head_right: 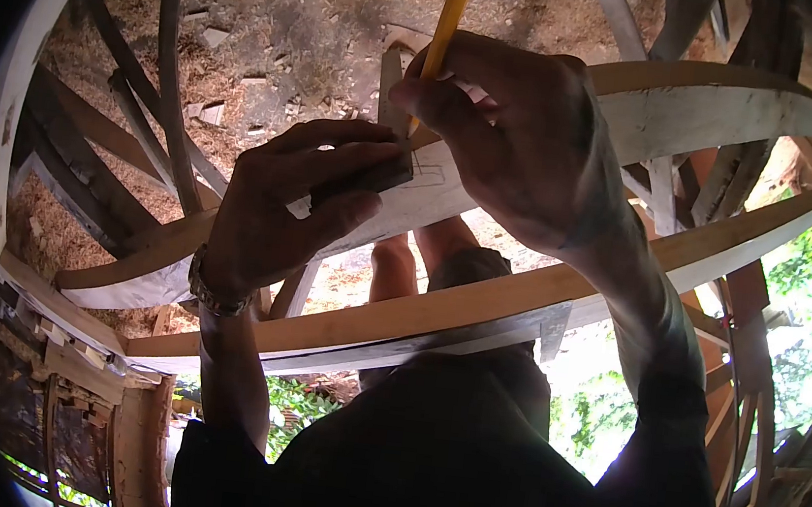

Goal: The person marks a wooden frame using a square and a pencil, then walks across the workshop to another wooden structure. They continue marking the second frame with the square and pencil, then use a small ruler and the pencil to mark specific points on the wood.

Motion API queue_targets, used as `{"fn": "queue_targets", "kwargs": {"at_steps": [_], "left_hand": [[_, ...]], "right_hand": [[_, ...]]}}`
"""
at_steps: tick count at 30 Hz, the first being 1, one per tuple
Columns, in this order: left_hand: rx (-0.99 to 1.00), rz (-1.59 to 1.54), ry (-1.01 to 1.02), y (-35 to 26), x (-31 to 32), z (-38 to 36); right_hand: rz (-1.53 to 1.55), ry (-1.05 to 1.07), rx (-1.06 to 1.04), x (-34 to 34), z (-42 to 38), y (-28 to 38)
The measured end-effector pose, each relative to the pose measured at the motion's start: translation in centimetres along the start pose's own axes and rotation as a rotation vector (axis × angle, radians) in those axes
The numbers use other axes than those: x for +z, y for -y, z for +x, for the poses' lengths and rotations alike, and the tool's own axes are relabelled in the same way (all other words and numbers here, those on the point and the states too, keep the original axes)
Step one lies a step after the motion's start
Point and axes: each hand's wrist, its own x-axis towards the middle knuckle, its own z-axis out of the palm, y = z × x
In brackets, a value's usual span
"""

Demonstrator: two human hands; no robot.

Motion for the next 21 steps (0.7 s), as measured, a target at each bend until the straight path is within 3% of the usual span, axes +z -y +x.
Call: {"fn": "queue_targets", "kwargs": {"at_steps": [11, 17, 20, 21], "left_hand": [[0.013, 0.010, -0.016, -0.1, 0.2, 0.0], [-0.029, -0.014, -0.082, -0.4, 0.6, 0.0], [-0.041, -0.013, -0.076, -0.4, 0.7, 0.0], [-0.047, -0.016, -0.077, -0.4, 0.6, 0.0]], "right_hand": [[-0.013, 0.050, -0.025, -0.3, -0.2, 0.8], [-0.106, -0.025, -0.242, 0.6, -0.2, 0.1], [0.056, 0.112, 0.066, -1.4, 0.1, 1.7], [0.056, 0.091, 0.065, -1.5, 0.3, 1.6]]}}
